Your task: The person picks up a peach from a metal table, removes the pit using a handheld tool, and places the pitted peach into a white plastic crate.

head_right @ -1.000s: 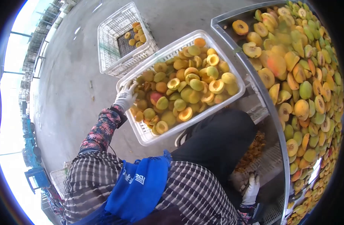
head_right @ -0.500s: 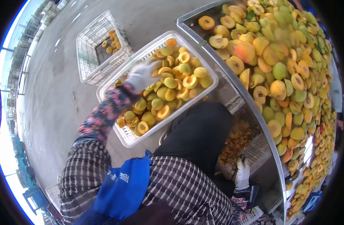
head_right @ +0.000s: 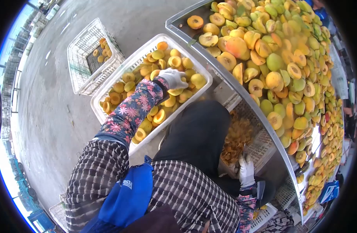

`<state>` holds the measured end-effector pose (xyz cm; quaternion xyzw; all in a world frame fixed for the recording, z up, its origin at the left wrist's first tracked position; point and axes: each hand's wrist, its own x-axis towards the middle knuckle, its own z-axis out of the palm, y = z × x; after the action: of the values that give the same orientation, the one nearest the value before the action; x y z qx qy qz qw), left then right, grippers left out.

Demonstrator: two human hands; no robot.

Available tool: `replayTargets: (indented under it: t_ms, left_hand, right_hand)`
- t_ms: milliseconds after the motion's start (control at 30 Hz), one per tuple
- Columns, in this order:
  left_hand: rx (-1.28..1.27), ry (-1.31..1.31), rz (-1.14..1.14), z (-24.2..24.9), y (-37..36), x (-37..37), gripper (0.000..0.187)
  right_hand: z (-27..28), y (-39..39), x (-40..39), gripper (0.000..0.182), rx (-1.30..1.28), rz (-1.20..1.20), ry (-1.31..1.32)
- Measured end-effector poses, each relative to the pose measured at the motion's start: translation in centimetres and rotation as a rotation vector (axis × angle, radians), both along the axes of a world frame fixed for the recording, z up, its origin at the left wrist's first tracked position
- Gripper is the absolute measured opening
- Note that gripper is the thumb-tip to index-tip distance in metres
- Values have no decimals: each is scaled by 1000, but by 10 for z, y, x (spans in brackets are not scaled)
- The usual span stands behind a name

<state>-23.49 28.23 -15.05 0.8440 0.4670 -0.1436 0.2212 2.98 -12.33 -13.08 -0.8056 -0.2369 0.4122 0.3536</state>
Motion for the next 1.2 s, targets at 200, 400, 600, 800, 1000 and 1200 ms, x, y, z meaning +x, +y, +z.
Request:
replayTargets:
  t_ms: [200, 400, 600, 800, 1000, 1200]
  left_hand:
    - [-6, -35, -222, 8, -30, -37, 40]
    - [114, -100, -127, 15, -87, -129, 31]
    - [274, 19, 19, 18, -150, -217, 41]
    - [-42, -147, -8, 23, -202, -250, 68]
    - [-488, -286, -121, 14, -201, -284, 68]
    - [-364, 2, -1, 29, -196, -254, 60]
  right_hand:
    - [16, -2, -1, 20, 82, -142, 205]
    - [37, 11, -15, 19, -43, -169, 251]
    - [21, 10, -5, 23, -50, -22, 208]
    - [5, -1, -8, 24, 123, 241, -214]
    - [-13, -7, 0, 24, 48, -17, 67]
    - [-2, 3, 2, 30, 6, -28, 209]
